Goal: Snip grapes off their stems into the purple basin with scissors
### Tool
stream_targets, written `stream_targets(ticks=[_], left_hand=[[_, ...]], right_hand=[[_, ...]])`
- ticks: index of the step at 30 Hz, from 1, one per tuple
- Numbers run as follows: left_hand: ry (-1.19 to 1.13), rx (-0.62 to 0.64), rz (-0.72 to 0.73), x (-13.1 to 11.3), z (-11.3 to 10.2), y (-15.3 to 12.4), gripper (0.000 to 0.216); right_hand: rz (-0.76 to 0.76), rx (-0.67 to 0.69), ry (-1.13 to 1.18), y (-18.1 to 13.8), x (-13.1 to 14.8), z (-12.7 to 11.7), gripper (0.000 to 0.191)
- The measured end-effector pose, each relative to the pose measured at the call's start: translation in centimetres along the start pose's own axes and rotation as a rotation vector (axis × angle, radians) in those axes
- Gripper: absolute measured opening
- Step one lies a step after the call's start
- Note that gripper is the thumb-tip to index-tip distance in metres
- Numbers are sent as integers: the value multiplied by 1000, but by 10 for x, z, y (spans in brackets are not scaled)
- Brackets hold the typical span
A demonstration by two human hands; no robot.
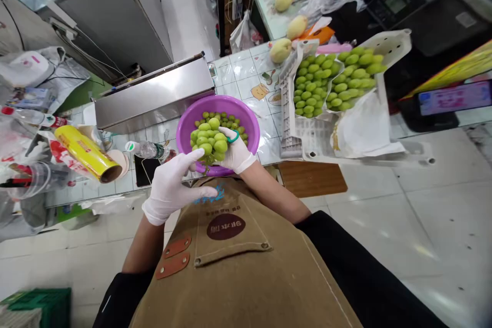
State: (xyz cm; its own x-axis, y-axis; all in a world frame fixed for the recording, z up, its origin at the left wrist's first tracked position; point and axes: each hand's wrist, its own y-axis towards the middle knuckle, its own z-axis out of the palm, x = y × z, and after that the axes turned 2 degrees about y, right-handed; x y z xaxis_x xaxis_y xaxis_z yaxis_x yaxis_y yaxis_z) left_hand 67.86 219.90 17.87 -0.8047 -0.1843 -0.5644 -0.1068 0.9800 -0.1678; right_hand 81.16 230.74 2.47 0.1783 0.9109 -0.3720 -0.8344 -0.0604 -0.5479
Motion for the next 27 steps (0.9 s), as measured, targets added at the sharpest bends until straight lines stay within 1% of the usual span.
stream_targets(ticks=[3,4,5,7,9,11,13,15,16,17,18,19,21,23,25,27], left_hand=[[162,-104,62,-7,10,10,29],[175,-140,62,-7,14,15,17],[169,-171,51,-6,18,21,11],[113,-213,-16,-2,22,34,6],[41,-248,-125,3,24,47,4],[-26,-290,-243,8,24,59,5],[-97,-318,-340,12,24,68,7],[-165,-329,-413,13,23,74,9],[-194,-330,-439,14,23,75,11],[-214,-330,-460,13,22,76,12],[-220,-332,-478,13,22,76,13],[-214,-336,-492,13,21,76,14],[-182,-343,-505,14,20,74,16],[-136,-350,-495,14,20,73,17],[-102,-354,-478,15,20,71,17],[-78,-357,-471,14,21,70,18]], right_hand=[[24,-18,-20,-1,1,2,41],[36,-35,-21,-2,2,2,41],[45,-54,-23,-2,4,2,41],[67,-91,-50,-3,8,1,41],[70,-110,-108,-3,12,-4,42],[31,-123,-181,-6,15,-12,41],[-77,-174,-271,-14,15,-20,37],[-262,-243,-389,-28,13,-27,35],[-357,-250,-459,-38,12,-30,38],[-436,-226,-536,-50,11,-31,42],[-477,-163,-617,-61,11,-32,48],[-471,-74,-702,-72,10,-31,55],[-380,108,-864,-90,8,-27,65],[-275,227,-1021,-99,6,-20,66],[-248,251,-1187,-98,4,-12,59],[-294,211,-1330,-92,1,-6,52]])
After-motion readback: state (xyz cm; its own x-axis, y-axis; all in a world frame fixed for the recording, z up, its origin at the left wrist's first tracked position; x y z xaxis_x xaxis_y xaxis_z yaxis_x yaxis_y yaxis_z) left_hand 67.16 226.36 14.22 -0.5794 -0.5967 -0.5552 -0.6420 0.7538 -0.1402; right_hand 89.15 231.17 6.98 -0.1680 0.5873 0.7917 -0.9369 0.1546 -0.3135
